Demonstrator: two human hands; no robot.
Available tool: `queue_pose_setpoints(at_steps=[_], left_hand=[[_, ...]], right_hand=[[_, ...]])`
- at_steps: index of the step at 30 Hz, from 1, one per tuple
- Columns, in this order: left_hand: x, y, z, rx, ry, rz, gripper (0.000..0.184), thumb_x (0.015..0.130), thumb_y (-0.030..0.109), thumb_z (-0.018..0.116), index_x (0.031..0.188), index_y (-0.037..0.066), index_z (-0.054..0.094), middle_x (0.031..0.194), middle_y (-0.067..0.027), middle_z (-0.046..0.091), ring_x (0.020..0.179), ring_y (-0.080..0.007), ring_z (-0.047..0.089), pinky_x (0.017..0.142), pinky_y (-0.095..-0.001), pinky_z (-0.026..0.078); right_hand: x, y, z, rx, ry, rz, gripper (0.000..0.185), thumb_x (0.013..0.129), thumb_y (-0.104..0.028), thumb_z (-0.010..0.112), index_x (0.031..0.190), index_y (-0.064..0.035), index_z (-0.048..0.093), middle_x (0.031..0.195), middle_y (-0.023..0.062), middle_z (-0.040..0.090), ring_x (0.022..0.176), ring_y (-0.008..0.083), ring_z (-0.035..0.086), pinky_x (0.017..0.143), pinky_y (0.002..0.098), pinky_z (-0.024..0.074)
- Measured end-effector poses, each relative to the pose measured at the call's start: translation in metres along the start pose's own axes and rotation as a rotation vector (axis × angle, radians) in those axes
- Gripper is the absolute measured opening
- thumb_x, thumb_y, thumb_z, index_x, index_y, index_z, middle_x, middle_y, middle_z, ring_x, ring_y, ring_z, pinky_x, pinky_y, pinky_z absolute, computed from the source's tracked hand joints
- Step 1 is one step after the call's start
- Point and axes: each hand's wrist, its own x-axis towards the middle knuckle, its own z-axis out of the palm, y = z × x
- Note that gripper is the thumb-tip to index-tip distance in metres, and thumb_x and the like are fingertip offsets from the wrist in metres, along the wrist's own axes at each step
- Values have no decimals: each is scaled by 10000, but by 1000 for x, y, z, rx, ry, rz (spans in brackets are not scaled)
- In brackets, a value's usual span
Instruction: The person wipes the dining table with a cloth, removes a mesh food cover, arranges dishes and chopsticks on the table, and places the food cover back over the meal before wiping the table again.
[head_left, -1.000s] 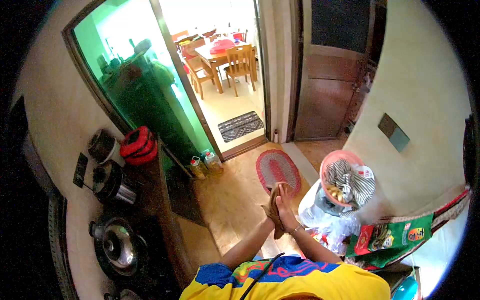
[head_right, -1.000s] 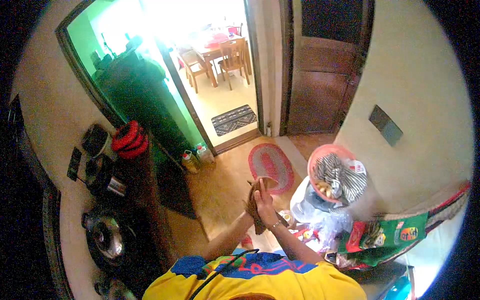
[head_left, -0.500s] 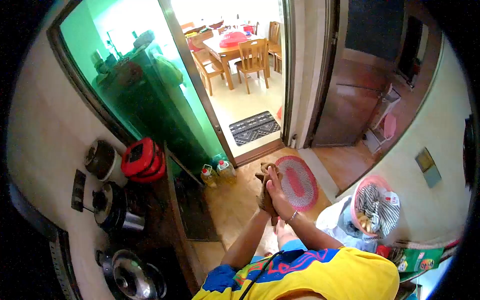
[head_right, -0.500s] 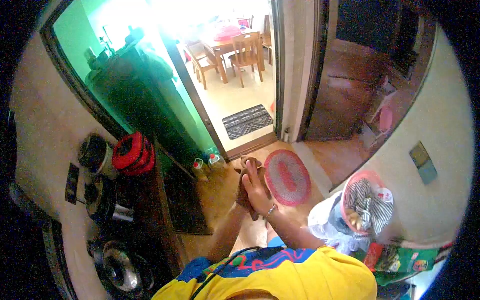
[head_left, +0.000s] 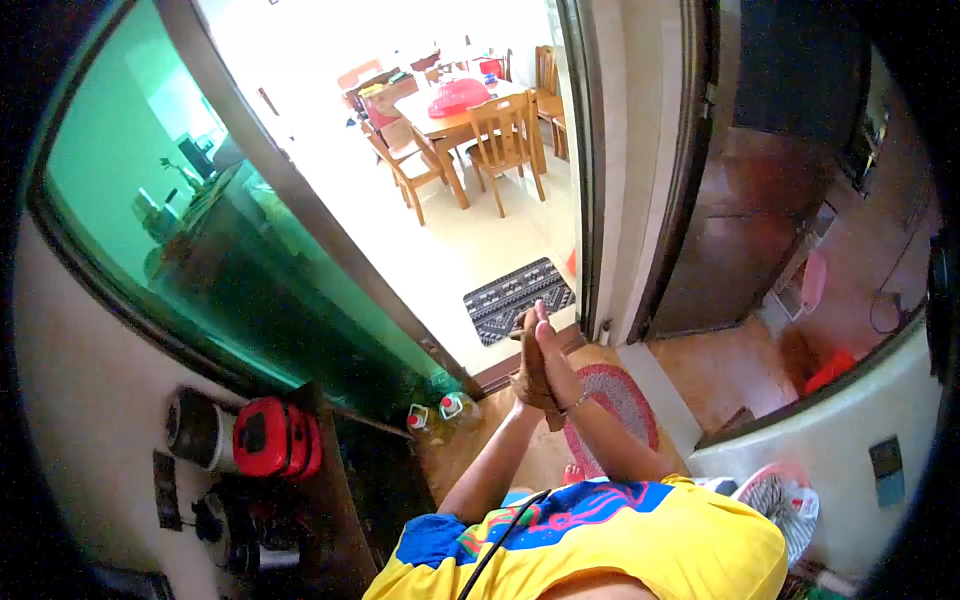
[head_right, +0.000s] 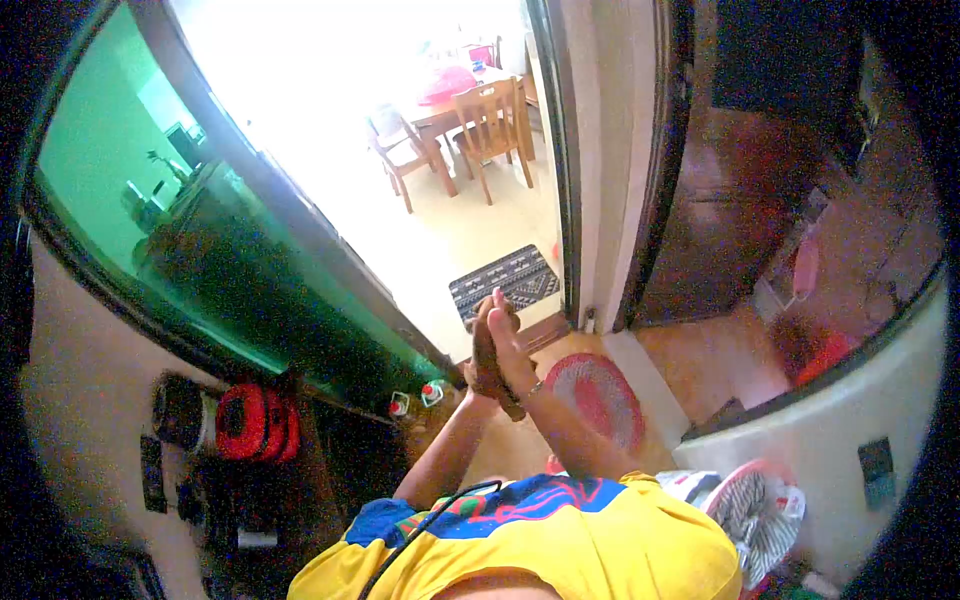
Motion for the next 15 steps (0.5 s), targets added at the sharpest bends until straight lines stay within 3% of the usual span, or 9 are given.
queue_pose_setpoints(at_steps=[1, 2, 4, 6, 7, 9, 15], left_hand=[[19, 15, -1, 153, -1, -9, 635, 1066, 389, 342, 1569, 82, 105, 1619, -14, 143, 1493, -168, 104, 1193, -299, 86], [39, 32, -2, 280, -6, -13, 633, 1065, 387, 347, 1568, 82, 113, 1618, -14, 147, 1491, -169, 111, 1193, -300, 90], [80, 65, -5, 418, -38, -19, 628, 1064, 383, 356, 1566, 82, 129, 1616, -14, 154, 1488, -171, 126, 1192, -302, 97], [123, 98, -10, 453, -85, -24, 624, 1062, 380, 365, 1565, 82, 145, 1614, -13, 161, 1484, -173, 141, 1192, -304, 105], [144, 114, -12, 458, -97, -29, 622, 1062, 378, 370, 1564, 82, 153, 1613, -13, 165, 1482, -174, 148, 1192, -305, 109], [183, 143, -11, 512, -87, -27, 616, 1060, 375, 378, 1561, 83, 169, 1608, -16, 177, 1475, -177, 166, 1188, -308, 124], [324, 184, 20, 587, 16, -23, 596, 1052, 367, 399, 1548, 91, 217, 1586, -32, 227, 1441, -184, 229, 1164, -322, 191]], right_hand=[[19, 3, -1, -17, -5, -4, 778, 1012, -584, 336, 1565, -78, 127, 1632, 70, 112, 1489, 180, 91, 1197, 312, 58], [39, 4, 12, 92, 63, -17, 703, 1049, -466, 346, 1541, -2, 156, 1621, 111, 146, 1496, 217, 102, 1203, 324, 74], [89, 32, 12, -115, 26, -22, 687, 1047, -424, 398, 1536, 6, 178, 1610, 124, 184, 1491, 216, 138, 1193, 305, 89], [126, 56, 19, -52, -13, -130, 671, 1045, -393, 421, 1531, 11, 196, 1608, 145, 189, 1492, 221, 150, 1192, 309, 91], [140, 50, 20, -300, -38, -158, 663, 1044, -401, 407, 1532, 3, 209, 1604, 162, 199, 1492, 232, 161, 1195, 332, 94], [184, 62, 28, -500, 18, -202, 645, 1042, -405, 398, 1531, -17, 234, 1594, 167, 233, 1489, 246, 180, 1195, 349, 115], [332, 62, 42, -458, 49, -85, 621, 1031, -425, 417, 1513, -48, 311, 1589, 166, 249, 1488, 261, 188, 1191, 344, 144]])
